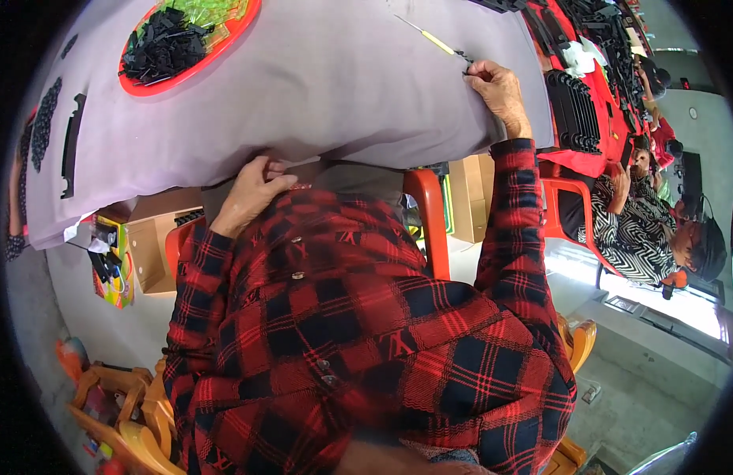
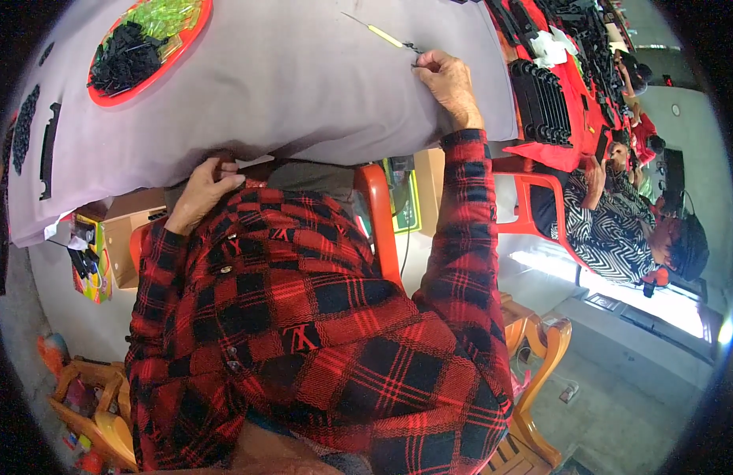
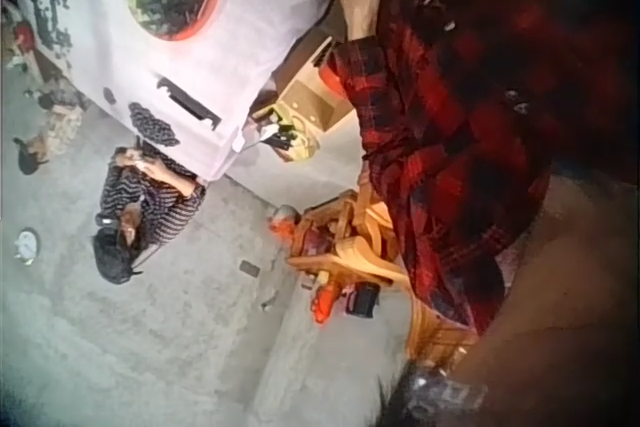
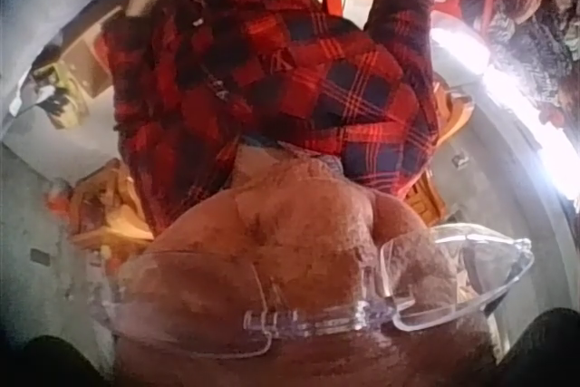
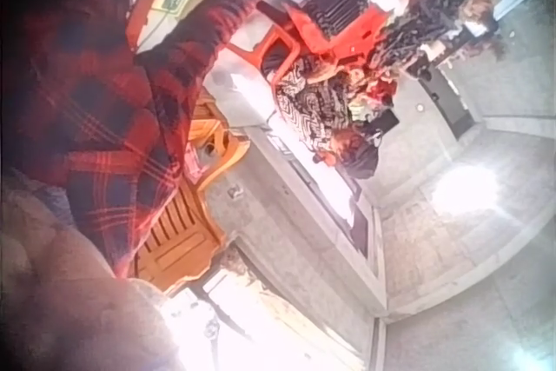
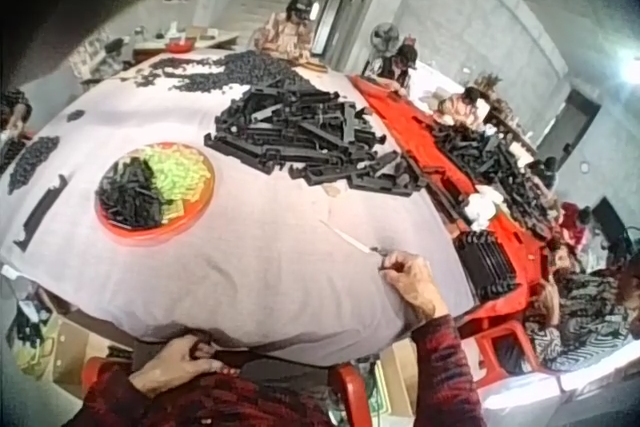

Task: The person assembles level components by inserting green vial tubes and small parts into black plastic housings by hand.

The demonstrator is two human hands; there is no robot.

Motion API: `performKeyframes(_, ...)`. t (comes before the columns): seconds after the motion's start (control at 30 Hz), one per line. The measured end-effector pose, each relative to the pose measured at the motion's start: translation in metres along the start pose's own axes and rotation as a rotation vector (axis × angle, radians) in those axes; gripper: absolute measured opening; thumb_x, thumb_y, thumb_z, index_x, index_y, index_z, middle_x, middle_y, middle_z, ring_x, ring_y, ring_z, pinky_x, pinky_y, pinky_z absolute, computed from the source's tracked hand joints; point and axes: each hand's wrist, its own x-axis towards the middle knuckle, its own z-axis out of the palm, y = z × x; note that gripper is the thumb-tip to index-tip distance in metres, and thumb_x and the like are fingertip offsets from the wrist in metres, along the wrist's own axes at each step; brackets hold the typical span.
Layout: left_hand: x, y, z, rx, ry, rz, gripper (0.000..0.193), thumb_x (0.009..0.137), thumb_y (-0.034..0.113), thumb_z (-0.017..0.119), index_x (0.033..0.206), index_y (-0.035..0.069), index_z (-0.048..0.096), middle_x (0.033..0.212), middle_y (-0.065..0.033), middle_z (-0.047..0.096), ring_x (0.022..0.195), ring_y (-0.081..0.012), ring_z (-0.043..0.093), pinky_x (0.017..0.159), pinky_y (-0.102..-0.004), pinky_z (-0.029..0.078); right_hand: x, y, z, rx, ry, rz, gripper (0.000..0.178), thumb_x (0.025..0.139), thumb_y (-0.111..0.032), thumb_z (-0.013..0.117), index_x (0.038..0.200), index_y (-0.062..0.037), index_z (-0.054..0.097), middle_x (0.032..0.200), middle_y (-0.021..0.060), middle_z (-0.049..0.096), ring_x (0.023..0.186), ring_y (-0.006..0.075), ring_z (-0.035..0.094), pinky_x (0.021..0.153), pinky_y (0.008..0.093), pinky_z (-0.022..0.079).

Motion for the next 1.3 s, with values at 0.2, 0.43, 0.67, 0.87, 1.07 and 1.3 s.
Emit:
performKeyframes(0.2, 0.03, -0.008, 0.023, -0.432, -0.232, -0.259, 0.042, 0.088, 0.026, 0.073, 0.117, -0.002, 0.061, 0.113, -0.0115, 0.063, 0.099, -0.0192, 0.062, 0.084, -0.0316, 0.052, 0.0, 0.004, 0.007, -0.03, 0.022, -0.012, 0.011, 0.078, -0.011, 0.071, 0.084, -0.002, 0.069, 0.07, 0.0022, 0.066, 0.066, 0.0085, 0.057, 0.065, 0.0264, 0.049)
performKeyframes(0.43, 0.074, -0.072, 0.02, -1.122, -0.043, -0.238, 0.02, 0.093, 0.006, 0.065, 0.113, 0.007, 0.063, 0.12, -0.0084, 0.064, 0.111, -0.0239, 0.061, 0.095, -0.0441, 0.051, 0.011, 0.015, 0.009, -0.185, 0.162, -0.075, 0.015, 0.078, -0.017, 0.07, 0.086, -0.0044, 0.07, 0.071, 0.0098, 0.068, 0.065, 0.0185, 0.065, 0.066, 0.0324, 0.052)
performKeyframes(0.67, 0.082, -0.083, 0.019, -1.137, -0.052, -0.282, 0.017, 0.095, 0.006, 0.061, 0.112, 0.006, 0.063, 0.114, -0.0098, 0.065, 0.105, -0.0273, 0.063, 0.089, -0.0457, 0.053, -0.005, 0.004, 0.003, -0.269, 0.342, -0.043, 0.016, 0.082, -0.018, 0.072, 0.091, -0.0049, 0.07, 0.08, 0.0105, 0.069, 0.072, 0.0193, 0.067, 0.07, 0.0318, 0.052)
performKeyframes(0.87, 0.073, -0.081, 0.018, -0.999, -0.198, -0.297, 0.021, 0.094, 0.007, 0.061, 0.114, -0.001, 0.061, 0.115, -0.0129, 0.064, 0.102, -0.0264, 0.062, 0.084, -0.0489, 0.056, -0.071, -0.023, 0.01, 0.087, -0.078, -0.095, 0.029, 0.074, -0.01, 0.083, 0.096, -0.0028, 0.065, 0.085, 0.0043, 0.063, 0.077, 0.017, 0.061, 0.075, 0.0289, 0.05)
performKeyframes(1.07, 0.063, -0.062, 0.024, -0.872, -0.125, -0.361, 0.015, 0.095, 0.009, 0.062, 0.109, 0.001, 0.063, 0.1, -0.0102, 0.068, 0.091, -0.0205, 0.067, 0.078, -0.0339, 0.057, -0.102, -0.051, 0.022, -0.252, -0.086, -0.305, 0.039, 0.067, -0.003, 0.078, 0.101, -0.0047, 0.059, 0.093, 0.0111, 0.057, 0.082, 0.0306, 0.058, 0.071, 0.039, 0.05)
performKeyframes(1.3, 0.055, -0.046, 0.03, -0.557, -0.248, -0.201, 0.028, 0.098, 0.031, 0.06, 0.096, 0.004, 0.067, 0.093, -0.0058, 0.067, 0.087, -0.015, 0.065, 0.078, -0.0306, 0.053, -0.102, -0.04, 0.03, -0.202, 0.03, -0.343, 0.021, 0.069, 0.007, 0.067, 0.084, -0.0034, 0.055, 0.078, 0.0118, 0.055, 0.076, 0.0332, 0.057, 0.066, 0.0423, 0.047)
